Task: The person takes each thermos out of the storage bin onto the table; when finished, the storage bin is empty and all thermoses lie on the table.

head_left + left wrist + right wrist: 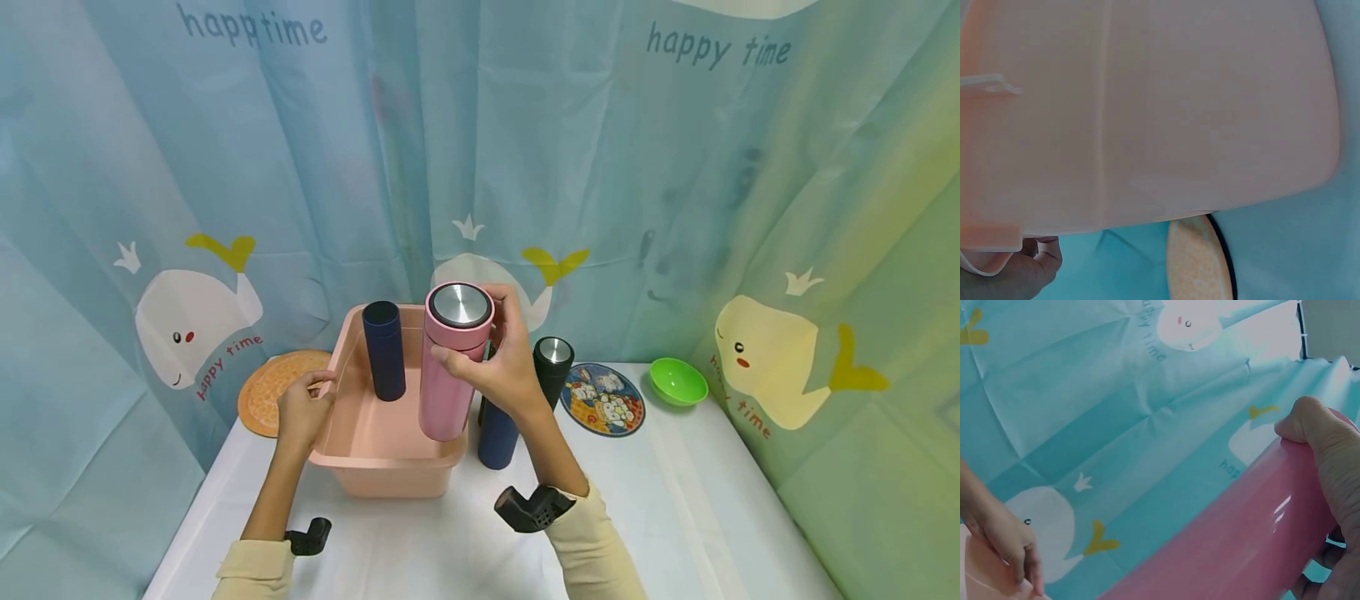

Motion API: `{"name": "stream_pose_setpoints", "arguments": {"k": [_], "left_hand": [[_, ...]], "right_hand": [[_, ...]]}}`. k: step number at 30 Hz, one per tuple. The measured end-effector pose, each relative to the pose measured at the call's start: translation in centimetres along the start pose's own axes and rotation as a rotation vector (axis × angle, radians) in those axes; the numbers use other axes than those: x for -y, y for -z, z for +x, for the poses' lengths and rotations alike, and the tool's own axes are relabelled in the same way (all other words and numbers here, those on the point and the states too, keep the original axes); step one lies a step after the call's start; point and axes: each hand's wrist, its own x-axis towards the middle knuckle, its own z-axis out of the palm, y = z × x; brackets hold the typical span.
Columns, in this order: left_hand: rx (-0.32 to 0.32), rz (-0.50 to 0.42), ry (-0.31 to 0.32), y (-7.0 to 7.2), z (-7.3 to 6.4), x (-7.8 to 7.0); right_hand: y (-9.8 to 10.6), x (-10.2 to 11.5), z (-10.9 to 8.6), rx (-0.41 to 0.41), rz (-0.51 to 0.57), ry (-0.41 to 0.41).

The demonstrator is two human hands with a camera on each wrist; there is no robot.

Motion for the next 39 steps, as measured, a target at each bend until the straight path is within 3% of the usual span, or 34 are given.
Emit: {"name": "stream_pose_setpoints", "arguments": {"k": [7,18,33,39], "left_hand": [[0.002,-0.003,0.006,0.0,-0.1,0.0],[0.001,-0.006,0.004,0.0,0.0,0.0],[0.005,-0.016,0.023,0.0,0.1,0.0],[0.010,-0.020,0.025,0.0,0.1,0.1]], "right_hand": [[1.7,0.4,-0.7,-0.028,0.049,0.021],[4.7,-0.2,-2.6,-0.139,0.090,-0.020],[8.8,-3.4,-6.3,-0.228,-0.005,-0.110],[9.8,-5.4,-7.8,-0.283,-0.102,-0.155]]}}
